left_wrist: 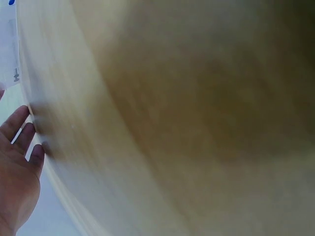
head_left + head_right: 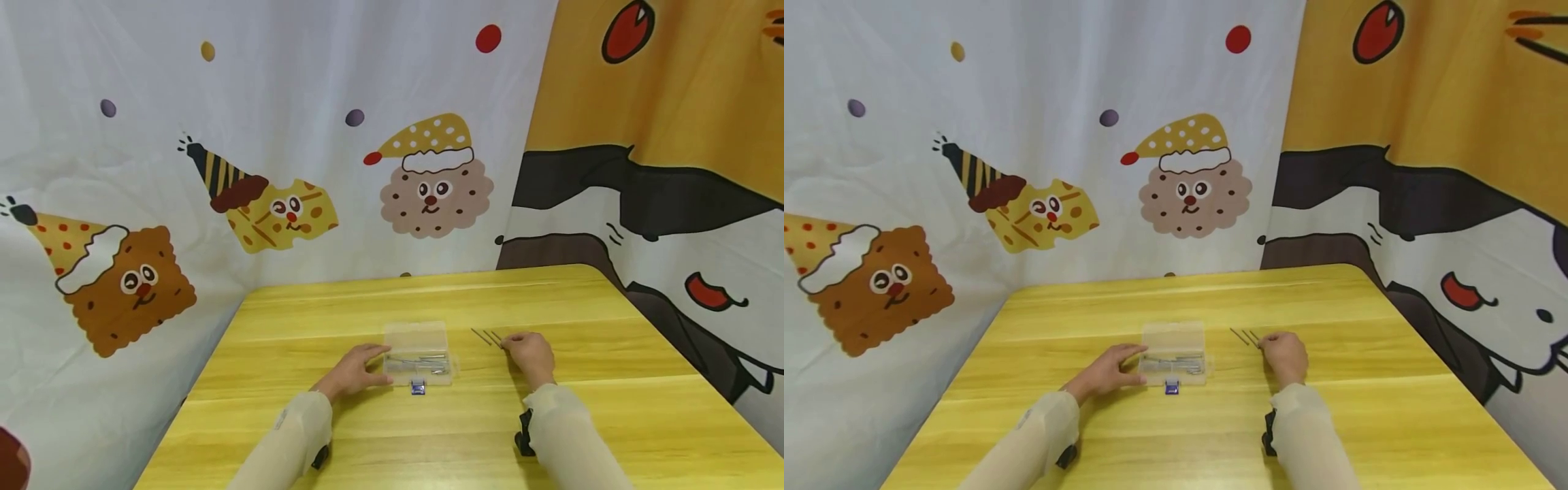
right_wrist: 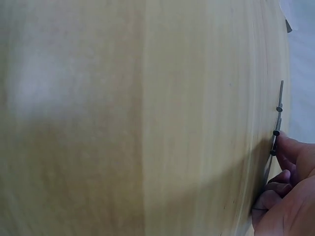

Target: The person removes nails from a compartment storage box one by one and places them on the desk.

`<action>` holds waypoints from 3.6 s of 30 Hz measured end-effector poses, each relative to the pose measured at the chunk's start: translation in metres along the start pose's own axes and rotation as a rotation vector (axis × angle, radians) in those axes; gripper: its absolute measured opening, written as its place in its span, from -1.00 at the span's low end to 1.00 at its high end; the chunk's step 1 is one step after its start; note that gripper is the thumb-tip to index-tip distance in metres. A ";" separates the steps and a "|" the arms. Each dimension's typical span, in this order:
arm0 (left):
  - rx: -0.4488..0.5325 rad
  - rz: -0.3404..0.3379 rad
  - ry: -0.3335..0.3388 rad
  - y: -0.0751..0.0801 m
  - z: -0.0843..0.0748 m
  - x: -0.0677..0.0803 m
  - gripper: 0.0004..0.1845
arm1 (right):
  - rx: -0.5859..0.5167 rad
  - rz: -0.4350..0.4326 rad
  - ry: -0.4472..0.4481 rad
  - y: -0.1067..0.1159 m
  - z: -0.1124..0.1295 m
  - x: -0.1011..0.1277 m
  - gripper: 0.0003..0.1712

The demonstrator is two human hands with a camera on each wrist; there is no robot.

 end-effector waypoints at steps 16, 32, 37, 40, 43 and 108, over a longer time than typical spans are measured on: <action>0.011 -0.006 0.026 0.000 -0.002 0.002 -0.22 | -0.208 -0.024 -0.018 0.001 -0.011 0.003 -0.53; 0.022 -0.001 0.036 0.001 -0.001 0.000 -0.23 | -0.308 -0.019 0.033 -0.003 0.009 0.003 -0.53; 0.015 0.004 0.040 -0.001 0.000 0.000 -0.22 | -0.268 0.094 0.095 -0.022 0.030 0.002 -0.55; 0.019 0.005 0.044 -0.001 0.001 0.000 -0.23 | -0.247 0.148 0.148 -0.034 0.043 0.004 -0.58; 0.025 0.005 0.045 0.000 0.000 0.000 -0.23 | -0.231 0.197 0.201 -0.044 0.056 0.009 -0.64; -0.014 0.004 0.008 0.000 -0.003 -0.003 -0.23 | 0.158 0.363 0.345 -0.069 0.098 0.013 -0.95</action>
Point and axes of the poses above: each hand's wrist, its own x-axis away from the middle knuckle, its own y-axis out of the back of the hand, z = x × y, the point moved 4 cm from there along -x, towards the middle knuckle, and after that the axes turned 2 degrees about x, right-handed, at the moved point
